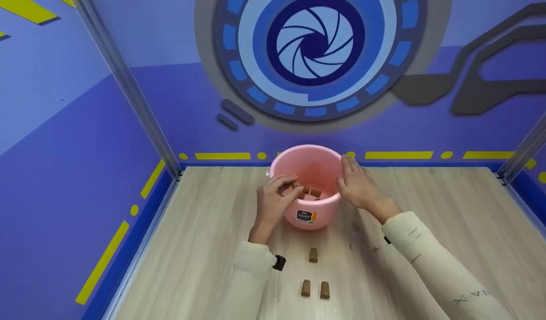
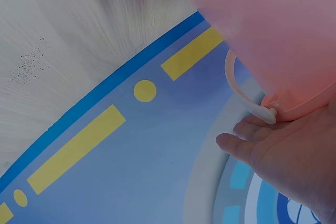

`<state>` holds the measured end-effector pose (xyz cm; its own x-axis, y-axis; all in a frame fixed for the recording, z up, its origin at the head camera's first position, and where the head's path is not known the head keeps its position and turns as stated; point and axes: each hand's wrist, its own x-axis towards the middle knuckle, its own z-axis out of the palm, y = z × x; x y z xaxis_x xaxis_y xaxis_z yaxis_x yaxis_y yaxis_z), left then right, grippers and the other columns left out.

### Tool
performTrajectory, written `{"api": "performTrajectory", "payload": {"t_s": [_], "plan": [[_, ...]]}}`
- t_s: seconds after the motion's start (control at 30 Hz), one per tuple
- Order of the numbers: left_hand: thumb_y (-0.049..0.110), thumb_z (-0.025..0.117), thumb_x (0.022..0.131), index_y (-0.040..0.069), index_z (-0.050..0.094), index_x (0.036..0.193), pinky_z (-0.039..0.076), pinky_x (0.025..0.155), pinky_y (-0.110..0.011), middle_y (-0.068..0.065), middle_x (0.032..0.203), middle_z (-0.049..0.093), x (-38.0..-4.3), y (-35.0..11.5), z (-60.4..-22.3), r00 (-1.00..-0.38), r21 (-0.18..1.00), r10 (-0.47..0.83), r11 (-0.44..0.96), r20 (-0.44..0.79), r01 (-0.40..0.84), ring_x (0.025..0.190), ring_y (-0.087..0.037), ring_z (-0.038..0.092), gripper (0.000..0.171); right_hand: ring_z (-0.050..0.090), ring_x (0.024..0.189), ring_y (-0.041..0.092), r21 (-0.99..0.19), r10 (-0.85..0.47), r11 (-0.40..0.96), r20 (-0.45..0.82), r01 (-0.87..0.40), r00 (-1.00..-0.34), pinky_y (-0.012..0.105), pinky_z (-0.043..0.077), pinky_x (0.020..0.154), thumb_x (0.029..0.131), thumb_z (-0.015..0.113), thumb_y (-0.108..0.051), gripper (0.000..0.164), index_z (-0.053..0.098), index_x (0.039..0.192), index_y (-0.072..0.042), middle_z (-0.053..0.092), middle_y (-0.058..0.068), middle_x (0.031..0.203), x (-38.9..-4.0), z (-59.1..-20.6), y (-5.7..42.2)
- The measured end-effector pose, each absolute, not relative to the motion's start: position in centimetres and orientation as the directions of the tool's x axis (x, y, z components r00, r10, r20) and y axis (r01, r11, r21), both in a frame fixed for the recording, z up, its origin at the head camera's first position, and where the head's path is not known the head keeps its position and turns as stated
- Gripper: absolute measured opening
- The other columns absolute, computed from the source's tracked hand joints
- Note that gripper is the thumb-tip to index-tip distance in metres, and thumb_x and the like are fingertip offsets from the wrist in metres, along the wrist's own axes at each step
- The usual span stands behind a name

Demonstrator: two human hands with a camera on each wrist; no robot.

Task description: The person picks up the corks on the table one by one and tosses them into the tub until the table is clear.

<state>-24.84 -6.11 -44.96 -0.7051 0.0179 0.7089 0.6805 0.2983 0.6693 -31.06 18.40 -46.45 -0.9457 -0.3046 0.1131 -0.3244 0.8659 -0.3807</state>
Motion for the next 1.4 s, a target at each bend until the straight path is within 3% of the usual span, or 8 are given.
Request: {"api": "performTrajectory", "payload": {"t_s": [0.3,0.77,1.07,1.3,1.4], "plan": [[-0.005,0.080,0.074,-0.006,0.071,0.104,0.055,0.083,-0.045,-0.022,0.102,0.067,-24.3,-6.1,-44.6,-0.725,0.696,0.031,0.254,0.688,0.671,0.094,-0.036,0.067,0.031,0.009,0.144,0.040,-0.376,-0.307,0.866,0.124,-0.331,-0.944,0.058,0.012,0.114,0.101,0.031,-0.034,0.069,0.006,0.151,0.008,0.011,0.025,0.157,-31.0,-46.5,18.4],[-0.005,0.081,0.072,-0.006,0.071,0.101,0.056,0.075,-0.048,-0.024,0.100,0.068,-23.7,-6.4,-44.6,-0.632,0.607,0.032,0.246,0.774,0.755,0.088,-0.038,0.067,0.030,0.010,0.144,0.041,-0.386,-0.303,0.862,0.124,-0.328,-0.945,0.058,0.012,0.114,0.102,0.032,-0.033,0.069,0.006,0.151,0.007,0.012,0.026,0.157,-31.2,-46.6,18.4],[-0.004,0.081,0.073,-0.005,0.072,0.102,0.057,0.073,-0.046,-0.023,0.102,0.068,-22.9,-6.6,-44.9,-0.645,0.622,0.025,0.237,0.764,0.746,0.089,-0.029,0.068,0.030,0.010,0.144,0.041,-0.393,-0.305,0.858,0.127,-0.330,-0.944,0.058,0.012,0.114,0.101,0.032,-0.033,0.069,0.006,0.151,0.008,0.011,0.026,0.157,-31.2,-46.5,18.5],[-0.008,0.078,0.074,-0.005,0.071,0.104,0.055,0.079,-0.049,-0.024,0.103,0.067,-22.1,-6.7,-45.2,-0.660,0.649,0.024,0.161,0.751,0.744,0.093,-0.037,0.067,0.031,0.010,0.144,0.041,-0.394,-0.303,0.859,0.123,-0.327,-0.945,0.058,0.012,0.114,0.100,0.031,-0.033,0.070,0.006,0.151,0.007,0.011,0.025,0.157,-31.1,-46.5,18.4],[-0.008,0.078,0.075,-0.005,0.071,0.105,0.055,0.081,-0.047,-0.023,0.104,0.068,-21.6,-6.8,-45.2,-0.675,0.664,0.023,0.157,0.738,0.731,0.095,-0.035,0.067,0.031,0.009,0.144,0.041,-0.394,-0.297,0.862,0.115,-0.318,-0.948,0.058,0.011,0.114,0.101,0.032,-0.033,0.070,0.005,0.152,0.007,0.011,0.025,0.158,-31.1,-46.5,18.3]]}}
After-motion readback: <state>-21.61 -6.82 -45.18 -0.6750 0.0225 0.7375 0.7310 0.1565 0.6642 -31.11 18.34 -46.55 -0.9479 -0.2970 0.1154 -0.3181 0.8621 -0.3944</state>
